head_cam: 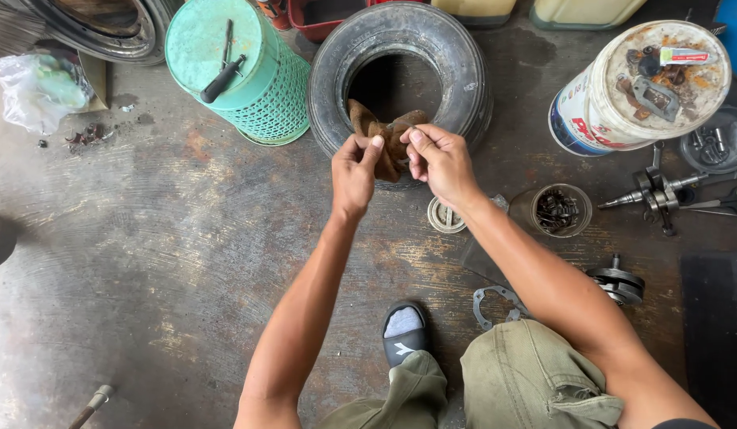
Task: The person sits on the floor and cleans a small metal ring using a brown cloth. They then use a yellow utility knife to scrape the inside surface of the ring, rotating it to clean different sections.
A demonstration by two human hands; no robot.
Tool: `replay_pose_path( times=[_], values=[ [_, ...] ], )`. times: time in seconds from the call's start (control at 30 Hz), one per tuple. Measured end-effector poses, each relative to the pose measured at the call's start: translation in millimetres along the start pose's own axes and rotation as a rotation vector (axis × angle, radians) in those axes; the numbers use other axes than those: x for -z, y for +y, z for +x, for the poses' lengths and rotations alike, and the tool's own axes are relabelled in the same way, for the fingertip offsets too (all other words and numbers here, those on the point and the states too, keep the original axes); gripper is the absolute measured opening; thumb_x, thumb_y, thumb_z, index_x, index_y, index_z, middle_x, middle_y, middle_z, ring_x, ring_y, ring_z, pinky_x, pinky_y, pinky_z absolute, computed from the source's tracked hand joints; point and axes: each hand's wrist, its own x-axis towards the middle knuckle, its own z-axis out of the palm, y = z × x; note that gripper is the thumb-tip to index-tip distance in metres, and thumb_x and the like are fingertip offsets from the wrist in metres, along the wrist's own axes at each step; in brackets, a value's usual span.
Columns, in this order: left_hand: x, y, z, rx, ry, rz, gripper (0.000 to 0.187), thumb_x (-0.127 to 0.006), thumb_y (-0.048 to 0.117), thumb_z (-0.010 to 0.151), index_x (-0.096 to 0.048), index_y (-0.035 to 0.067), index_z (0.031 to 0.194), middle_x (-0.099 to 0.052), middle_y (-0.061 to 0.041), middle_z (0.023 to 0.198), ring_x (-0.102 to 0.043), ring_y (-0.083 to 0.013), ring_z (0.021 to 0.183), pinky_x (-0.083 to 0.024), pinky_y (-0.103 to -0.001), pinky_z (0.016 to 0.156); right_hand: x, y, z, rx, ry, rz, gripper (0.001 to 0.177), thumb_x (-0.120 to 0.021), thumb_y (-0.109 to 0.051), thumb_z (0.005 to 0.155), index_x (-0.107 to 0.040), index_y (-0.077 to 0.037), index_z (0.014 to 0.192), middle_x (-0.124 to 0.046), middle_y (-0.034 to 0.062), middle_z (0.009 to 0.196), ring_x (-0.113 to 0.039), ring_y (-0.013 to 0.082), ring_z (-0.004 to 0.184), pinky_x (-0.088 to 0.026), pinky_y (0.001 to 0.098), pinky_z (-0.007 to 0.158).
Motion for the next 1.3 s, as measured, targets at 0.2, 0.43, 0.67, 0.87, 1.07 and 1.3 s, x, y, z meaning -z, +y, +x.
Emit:
replay_pose_path(
  times=[0.2, 0.43, 0.67, 0.87, 1.07, 1.3],
  values=[
    [-23, -47, -14, 0.038, 0.144, -0.128, 0.019, -0.067, 0.018, 0.101, -0.068, 0.008, 0.085, -0.062, -0.002, 0.071, -0.053, -0.0084, 0.071, -0.045, -0.026, 0.063, -3, 19, 2, -0.094, 0.151, 0.15, 0.02, -0.055, -0.016, 0.109, -0.067, 0.001, 0.109, -0.058, 0.0092, 0.068, -0.063, 0.0167, 0.049, -0.042, 0.0182, 0.038],
    [-17, -37, -18, 0.054, 0.077, -0.072, 0.019, -0.064, 0.018, 0.103, -0.067, 0.005, 0.09, -0.062, -0.006, 0.071, -0.056, -0.0131, 0.07, -0.048, -0.028, 0.062, 6, 16, -1, -0.214, 0.161, 0.222, 0.018, -0.055, -0.018, 0.108, -0.065, -0.004, 0.109, -0.067, 0.0112, 0.077, -0.068, 0.0186, 0.055, -0.047, 0.0188, 0.045],
    [-1, 2, -3, -0.05, -0.072, 0.229, 0.017, -0.067, 0.024, 0.1, -0.071, 0.013, 0.088, -0.069, -0.009, 0.069, -0.065, -0.019, 0.068, -0.053, -0.035, 0.067, 14, -28, 4, -0.147, -0.134, -0.117, 0.025, -0.056, -0.024, 0.109, -0.066, -0.005, 0.121, -0.073, 0.0169, 0.09, -0.056, 0.0087, 0.045, -0.032, 0.0145, 0.033],
    [5, -9, 4, -0.029, -0.089, 0.394, 0.014, -0.07, 0.029, 0.097, -0.074, 0.019, 0.089, -0.072, -0.007, 0.071, -0.069, -0.0221, 0.07, -0.055, -0.037, 0.069, 23, -16, 10, -0.173, -0.145, -0.043, 0.022, -0.053, -0.015, 0.109, -0.068, 0.0, 0.112, -0.07, 0.0144, 0.076, -0.054, 0.0074, 0.044, -0.032, 0.0127, 0.034],
    [-16, -14, -10, 0.042, 0.002, 0.136, 0.019, -0.063, 0.021, 0.102, -0.069, 0.008, 0.09, -0.069, -0.009, 0.069, -0.06, -0.0172, 0.067, -0.052, -0.033, 0.064, 20, 32, 14, -0.147, 0.021, 0.137, 0.026, -0.051, -0.019, 0.11, -0.068, 0.0, 0.109, -0.069, 0.0196, 0.073, -0.058, 0.0146, 0.046, -0.038, 0.017, 0.037],
    [-9, -42, -17, -0.084, 0.0, 0.232, 0.023, -0.061, 0.023, 0.104, -0.063, 0.005, 0.09, -0.06, -0.014, 0.066, -0.057, -0.0222, 0.065, -0.048, -0.038, 0.06, 3, 32, 11, -0.231, 0.023, 0.318, 0.026, -0.053, -0.023, 0.11, -0.069, -0.002, 0.111, -0.076, 0.0219, 0.087, -0.066, 0.0203, 0.057, -0.044, 0.0215, 0.048]
  ],
)
